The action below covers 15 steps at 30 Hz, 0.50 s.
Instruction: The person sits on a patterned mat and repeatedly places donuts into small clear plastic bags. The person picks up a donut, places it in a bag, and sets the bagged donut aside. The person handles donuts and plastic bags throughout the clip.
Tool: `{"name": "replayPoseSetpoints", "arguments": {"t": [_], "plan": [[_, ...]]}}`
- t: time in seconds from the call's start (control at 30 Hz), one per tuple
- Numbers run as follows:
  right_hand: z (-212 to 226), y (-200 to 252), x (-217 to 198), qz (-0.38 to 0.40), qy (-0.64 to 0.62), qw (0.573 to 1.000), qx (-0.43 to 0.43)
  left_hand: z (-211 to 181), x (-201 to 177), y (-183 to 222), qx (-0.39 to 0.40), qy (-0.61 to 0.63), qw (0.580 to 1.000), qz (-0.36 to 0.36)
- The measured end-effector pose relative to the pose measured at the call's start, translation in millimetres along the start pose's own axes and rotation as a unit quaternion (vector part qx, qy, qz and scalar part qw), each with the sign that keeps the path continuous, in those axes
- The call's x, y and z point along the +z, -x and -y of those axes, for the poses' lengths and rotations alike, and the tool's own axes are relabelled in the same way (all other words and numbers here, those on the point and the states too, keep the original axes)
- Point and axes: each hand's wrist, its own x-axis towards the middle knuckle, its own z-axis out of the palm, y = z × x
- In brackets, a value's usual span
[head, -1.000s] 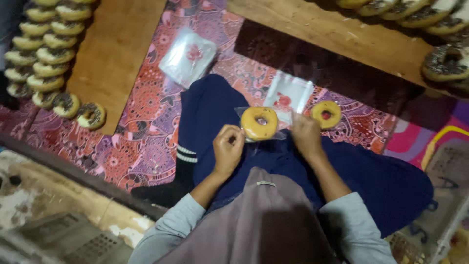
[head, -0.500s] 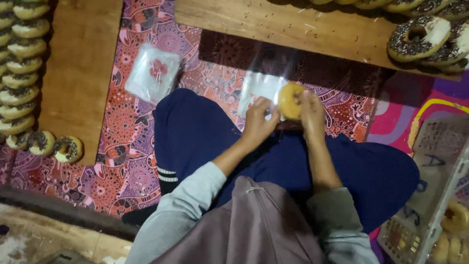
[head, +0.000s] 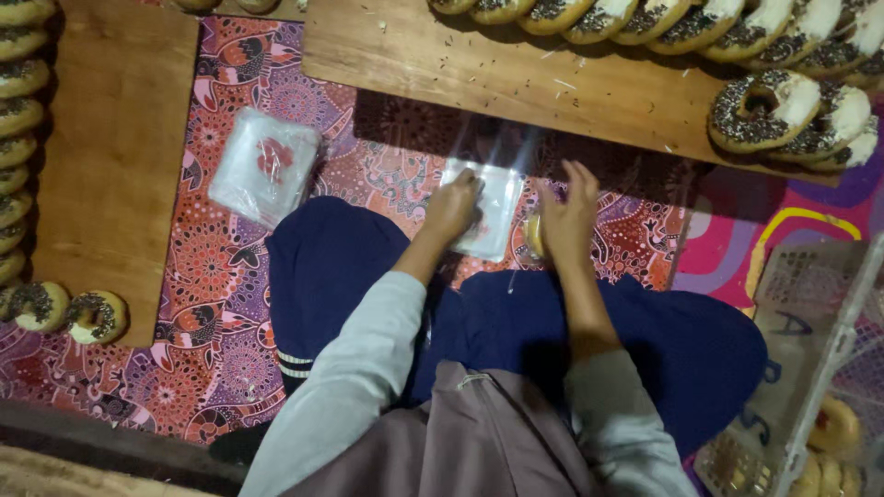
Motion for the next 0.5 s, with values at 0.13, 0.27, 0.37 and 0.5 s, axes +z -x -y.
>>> {"name": "replayPoseSetpoints", "arguments": {"t": [0.13,0.27,0.37,0.5], "plan": [[40,-26,10,0.166,-0.064,0.981,0.08,-50,-59,13,-0.004,0.117,0.989,-0.088],[85,-32,-16,0.16,-0.127,0.973,-0.11,-74,-111,-2,-0.002,0.175,0.93,-0.324],[121,-27,-54,0.112,-0.12,0.976,-0.145,-75,-122,-8,-0.142,0.339,0.897,-0.246],[165,-13,-95,-0.088,0.016,0.97,-0.227,-87,-125,-23,-0.148,0.317,0.897,-0.271]]}}
